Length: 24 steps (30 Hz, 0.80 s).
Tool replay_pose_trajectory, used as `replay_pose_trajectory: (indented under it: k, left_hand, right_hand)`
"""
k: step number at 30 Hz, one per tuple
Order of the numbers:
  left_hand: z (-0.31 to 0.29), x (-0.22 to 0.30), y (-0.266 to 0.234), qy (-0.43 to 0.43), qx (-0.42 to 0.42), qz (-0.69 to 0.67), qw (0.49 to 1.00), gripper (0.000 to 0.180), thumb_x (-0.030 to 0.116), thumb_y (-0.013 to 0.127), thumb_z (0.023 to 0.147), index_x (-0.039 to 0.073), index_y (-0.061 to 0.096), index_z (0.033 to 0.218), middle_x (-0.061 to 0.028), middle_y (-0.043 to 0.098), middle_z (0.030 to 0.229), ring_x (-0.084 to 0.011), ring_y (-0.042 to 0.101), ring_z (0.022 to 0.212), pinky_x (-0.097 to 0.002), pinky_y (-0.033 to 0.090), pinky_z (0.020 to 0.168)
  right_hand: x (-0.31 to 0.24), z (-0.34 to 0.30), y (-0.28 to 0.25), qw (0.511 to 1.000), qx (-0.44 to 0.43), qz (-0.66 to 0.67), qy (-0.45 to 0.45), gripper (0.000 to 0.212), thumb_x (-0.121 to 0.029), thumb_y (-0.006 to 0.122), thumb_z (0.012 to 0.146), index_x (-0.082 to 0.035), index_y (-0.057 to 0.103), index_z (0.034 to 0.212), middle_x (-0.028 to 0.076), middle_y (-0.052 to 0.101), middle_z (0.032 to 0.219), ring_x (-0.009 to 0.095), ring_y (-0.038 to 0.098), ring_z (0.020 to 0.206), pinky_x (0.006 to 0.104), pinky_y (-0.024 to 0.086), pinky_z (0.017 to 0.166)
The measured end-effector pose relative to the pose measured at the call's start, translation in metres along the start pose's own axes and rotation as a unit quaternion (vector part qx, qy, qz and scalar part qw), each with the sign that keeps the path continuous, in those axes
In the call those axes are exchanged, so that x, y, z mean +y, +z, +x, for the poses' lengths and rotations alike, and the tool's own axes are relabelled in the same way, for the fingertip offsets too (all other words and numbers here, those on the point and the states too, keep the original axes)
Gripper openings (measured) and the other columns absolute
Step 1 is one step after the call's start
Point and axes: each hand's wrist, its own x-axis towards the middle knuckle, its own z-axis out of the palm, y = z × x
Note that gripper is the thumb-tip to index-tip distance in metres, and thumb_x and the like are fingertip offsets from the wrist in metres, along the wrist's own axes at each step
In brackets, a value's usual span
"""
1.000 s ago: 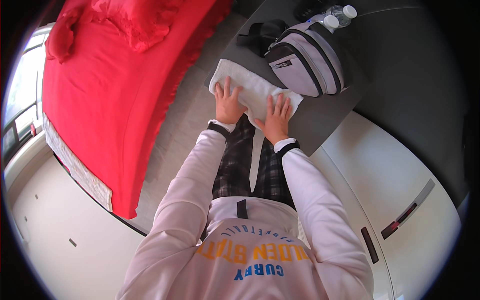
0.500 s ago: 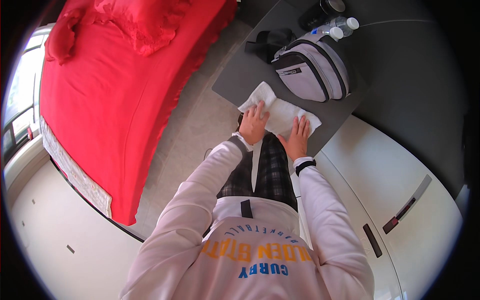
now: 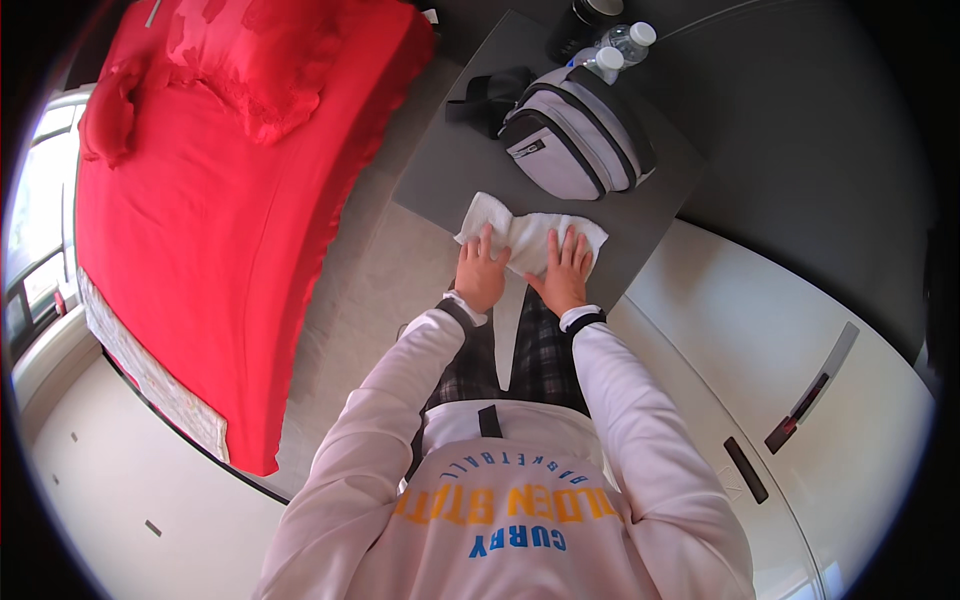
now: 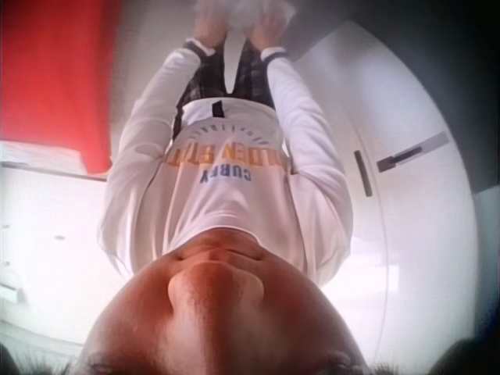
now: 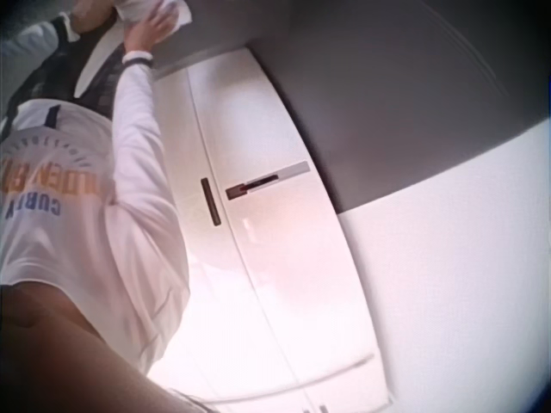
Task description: The person wipes the doors and handles of a white wardrobe using a cloth, wipes the top of a gray ledge, and folds the cloth on a bedside table.
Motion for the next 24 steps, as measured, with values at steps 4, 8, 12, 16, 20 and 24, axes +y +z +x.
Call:
replay_pose_trajectory:
  k: [4,8,12,16,20,24]
  left_hand:
    - [0.004,0.028,0.011,0.03,-0.038,0.022,0.999,0.043,0.008,0.059,0.074,0.016,0.063,0.116,-0.0251,0.039,0.138,-0.0391,0.048,0.111,-0.0466,0.042,0.097]
    - [0.018,0.062,0.024,0.027,-0.095,-0.001,0.995,0.049,0.005,0.058,0.072,0.017,0.062,0.12,-0.026,0.038,0.138,-0.0398,0.049,0.11,-0.0461,0.045,0.094]
    - [0.042,0.095,0.042,0.039,-0.073,-0.027,0.996,0.055,0.006,0.062,0.068,0.016,0.061,0.123,-0.0271,0.034,0.14,-0.0411,0.048,0.109,-0.0465,0.046,0.093]
    - [0.069,0.126,0.058,0.037,-0.078,-0.056,0.995,0.063,0.012,0.068,0.067,0.016,0.056,0.129,-0.0293,0.027,0.144,-0.0443,0.046,0.115,-0.0468,0.044,0.097]
    - [0.095,0.151,0.069,-0.032,-0.102,-0.098,0.989,0.064,0.017,0.069,0.072,0.015,0.051,0.134,-0.032,0.022,0.147,-0.0493,0.044,0.12,-0.0478,0.042,0.1]
    - [0.11,0.159,0.072,-0.059,-0.087,-0.132,0.986,0.064,0.017,0.068,0.075,0.015,0.049,0.136,-0.0338,0.025,0.146,-0.0501,0.047,0.118,-0.0482,0.042,0.1]
  right_hand:
    - [0.043,-0.008,-0.014,0.999,0.003,0.034,-0.033,0.1,-0.045,0.078,0.072,-0.014,0.024,0.151,0.02,0.018,0.156,0.044,0.014,0.142,0.0602,0.015,0.112]
    - [0.095,-0.004,-0.033,0.998,-0.005,0.04,-0.053,0.1,-0.041,0.08,0.07,-0.013,0.026,0.15,0.018,0.021,0.156,0.041,0.017,0.143,0.0554,0.016,0.114]
    - [0.139,0.013,-0.053,0.997,-0.03,0.044,-0.048,0.1,-0.038,0.081,0.07,-0.014,0.027,0.15,0.017,0.021,0.156,0.04,0.019,0.143,0.0527,0.016,0.115]
    - [0.178,0.041,-0.071,0.998,-0.019,0.042,-0.045,0.098,-0.034,0.082,0.07,-0.015,0.027,0.149,0.017,0.02,0.156,0.041,0.02,0.142,0.0524,0.017,0.115]
    - [0.205,0.077,-0.088,0.998,-0.022,0.016,-0.048,0.101,-0.032,0.08,0.071,-0.014,0.022,0.151,0.019,0.012,0.158,0.042,0.014,0.144,0.0513,0.019,0.115]
    - [0.213,0.107,-0.096,0.997,0.007,0.046,-0.069,0.09,-0.026,0.074,0.075,-0.011,0.025,0.149,0.022,0.017,0.155,0.043,0.019,0.141,0.0521,0.021,0.114]
